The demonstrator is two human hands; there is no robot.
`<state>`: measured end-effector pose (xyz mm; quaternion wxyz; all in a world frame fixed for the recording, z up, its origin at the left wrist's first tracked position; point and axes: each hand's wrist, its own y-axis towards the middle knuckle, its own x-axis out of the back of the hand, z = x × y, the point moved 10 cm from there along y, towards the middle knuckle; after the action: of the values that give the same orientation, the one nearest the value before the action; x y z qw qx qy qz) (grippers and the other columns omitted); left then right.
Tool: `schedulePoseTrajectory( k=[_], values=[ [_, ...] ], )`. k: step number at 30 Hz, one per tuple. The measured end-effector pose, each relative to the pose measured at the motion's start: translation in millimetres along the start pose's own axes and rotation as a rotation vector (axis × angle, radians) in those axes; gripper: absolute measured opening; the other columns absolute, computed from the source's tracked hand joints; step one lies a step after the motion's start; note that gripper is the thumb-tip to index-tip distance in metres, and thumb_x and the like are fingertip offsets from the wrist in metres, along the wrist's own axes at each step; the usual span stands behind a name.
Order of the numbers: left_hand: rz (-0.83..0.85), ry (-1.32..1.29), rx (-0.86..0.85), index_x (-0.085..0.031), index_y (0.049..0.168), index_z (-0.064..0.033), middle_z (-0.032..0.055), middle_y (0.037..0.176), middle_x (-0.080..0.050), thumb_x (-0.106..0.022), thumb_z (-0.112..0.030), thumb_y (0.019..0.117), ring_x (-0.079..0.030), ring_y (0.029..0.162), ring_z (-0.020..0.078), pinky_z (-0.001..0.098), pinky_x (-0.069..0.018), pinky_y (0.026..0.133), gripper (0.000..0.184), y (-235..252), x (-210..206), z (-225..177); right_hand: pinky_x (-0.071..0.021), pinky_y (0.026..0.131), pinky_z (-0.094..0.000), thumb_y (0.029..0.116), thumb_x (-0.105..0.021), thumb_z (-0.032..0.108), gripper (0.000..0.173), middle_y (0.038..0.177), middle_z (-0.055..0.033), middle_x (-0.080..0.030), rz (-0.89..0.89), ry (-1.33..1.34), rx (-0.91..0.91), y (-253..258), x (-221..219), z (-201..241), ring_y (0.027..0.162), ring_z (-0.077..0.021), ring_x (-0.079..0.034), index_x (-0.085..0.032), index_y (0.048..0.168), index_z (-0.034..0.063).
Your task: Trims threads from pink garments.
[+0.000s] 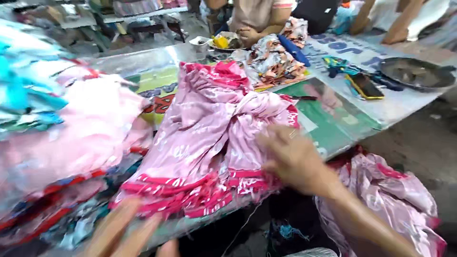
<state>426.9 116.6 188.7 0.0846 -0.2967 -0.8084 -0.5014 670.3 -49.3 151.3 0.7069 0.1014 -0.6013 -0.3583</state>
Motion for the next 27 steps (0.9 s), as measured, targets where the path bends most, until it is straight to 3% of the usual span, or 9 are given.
schedulePoseTrajectory(
  k=[2, 4, 6, 9, 11, 16, 22, 25, 27],
  values=[
    [0.151, 0.013, -0.089, -0.065, 0.127, -0.0183, 0.0001, 0.143, -0.058, -0.056, -0.031, 0.1044, -0.048, 0.14, 0.0129, 0.0327, -0.0409, 0.115, 0.028, 47, -72, -28, -0.0403, 0.112, -0.0649, 0.0978, -0.046, 0.068, 0.076, 0.154, -0.0215, -0.05, 0.106, -0.059, 0.028, -38, -43, 13, 0.143, -0.0394, -0.048, -0.054, 0.148, 0.0123],
    [0.264, 0.043, -0.197, -0.067, 0.124, -0.0118, 0.0088, 0.139, -0.062, -0.053, -0.031, 0.1059, -0.053, 0.136, 0.0209, 0.041, -0.0438, 0.111, 0.03, 77, -135, -41, -0.0402, 0.115, -0.0584, 0.1006, -0.038, 0.069, 0.071, 0.154, -0.0157, -0.052, 0.157, -0.001, 0.094, -52, -35, 20, 0.145, -0.0341, -0.047, -0.055, 0.146, 0.0169],
    [0.436, 0.143, -0.26, -0.067, 0.132, -0.0146, 0.0109, 0.146, -0.058, -0.048, -0.039, 0.1053, -0.051, 0.14, 0.0299, 0.0576, -0.0407, 0.111, 0.041, 82, -201, -30, -0.0461, 0.113, -0.0464, 0.1048, -0.049, 0.053, 0.049, 0.139, -0.0096, -0.065, 0.146, 0.183, 0.162, -50, -5, 11, 0.136, -0.0248, -0.057, -0.067, 0.13, 0.0158],
    [0.677, 0.247, -0.23, -0.063, 0.141, -0.0276, 0.009, 0.153, -0.053, -0.035, -0.061, 0.1026, -0.043, 0.143, 0.0436, 0.0833, -0.0289, 0.1, 0.058, 55, -274, 6, -0.0581, 0.091, -0.0289, 0.1063, -0.055, 0.025, 0.027, 0.105, -0.0048, -0.076, 0.074, 0.382, 0.129, -30, 34, -42, 0.102, -0.0101, -0.071, -0.075, 0.106, 0.0068],
    [0.748, 0.28, -0.191, -0.061, 0.143, -0.0311, 0.0057, 0.153, -0.054, -0.029, -0.065, 0.1019, -0.041, 0.145, 0.0428, 0.0835, -0.0279, 0.099, 0.062, 52, -280, 15, -0.0613, 0.083, -0.034, 0.1008, -0.057, 0.013, 0.022, 0.099, -0.0078, -0.076, 0.042, 0.212, 0.048, -2, 43, -94, 0.091, -0.0143, -0.073, -0.076, 0.104, 0.0027],
    [0.723, 0.271, -0.186, -0.06, 0.143, -0.0342, -0.0009, 0.154, -0.052, -0.028, -0.064, 0.1033, -0.037, 0.149, 0.034, 0.0787, -0.027, 0.104, 0.059, 52, -272, 17, -0.049, 0.093, -0.0685, 0.1056, -0.055, 0.022, 0.04, 0.141, -0.0274, -0.057, 0.344, -0.277, -0.211, 47, -9, -230, 0.124, -0.0508, -0.059, -0.058, 0.142, 0.0049],
    [0.73, 0.295, -0.201, -0.059, 0.145, -0.0285, 0.0037, 0.158, -0.048, -0.032, -0.064, 0.103, -0.032, 0.152, 0.0341, 0.0778, -0.0191, 0.112, 0.061, 46, -265, 7, -0.0528, 0.066, -0.0647, 0.0992, -0.052, -0.004, 0.02, 0.112, -0.0297, -0.064, 0.393, -0.467, -0.162, 33, -15, -210, 0.099, -0.0528, -0.066, -0.065, 0.114, -0.0066],
    [0.781, 0.275, -0.322, -0.057, 0.147, -0.018, 0.0108, 0.154, -0.051, -0.042, -0.068, 0.0986, -0.041, 0.148, 0.0342, 0.0775, -0.0223, 0.113, 0.072, 7, -263, -36, -0.0512, 0.066, -0.0669, 0.1035, -0.047, 0.001, 0.022, 0.11, -0.0285, -0.066, 0.324, -0.434, -0.207, 14, 9, -207, 0.095, -0.0523, -0.067, -0.065, 0.115, -0.004],
    [0.836, 0.123, -0.43, -0.063, 0.14, -0.0165, 0.0103, 0.149, -0.058, -0.054, -0.059, 0.098, -0.05, 0.142, 0.0288, 0.0638, -0.0325, 0.117, 0.06, -31, -256, -75, -0.0513, 0.075, -0.0696, 0.1076, -0.046, 0.01, 0.027, 0.115, -0.0289, -0.067, 0.207, -0.286, -0.265, -2, 32, -200, 0.099, -0.0518, -0.068, -0.066, 0.121, -0.0021]
  ],
)
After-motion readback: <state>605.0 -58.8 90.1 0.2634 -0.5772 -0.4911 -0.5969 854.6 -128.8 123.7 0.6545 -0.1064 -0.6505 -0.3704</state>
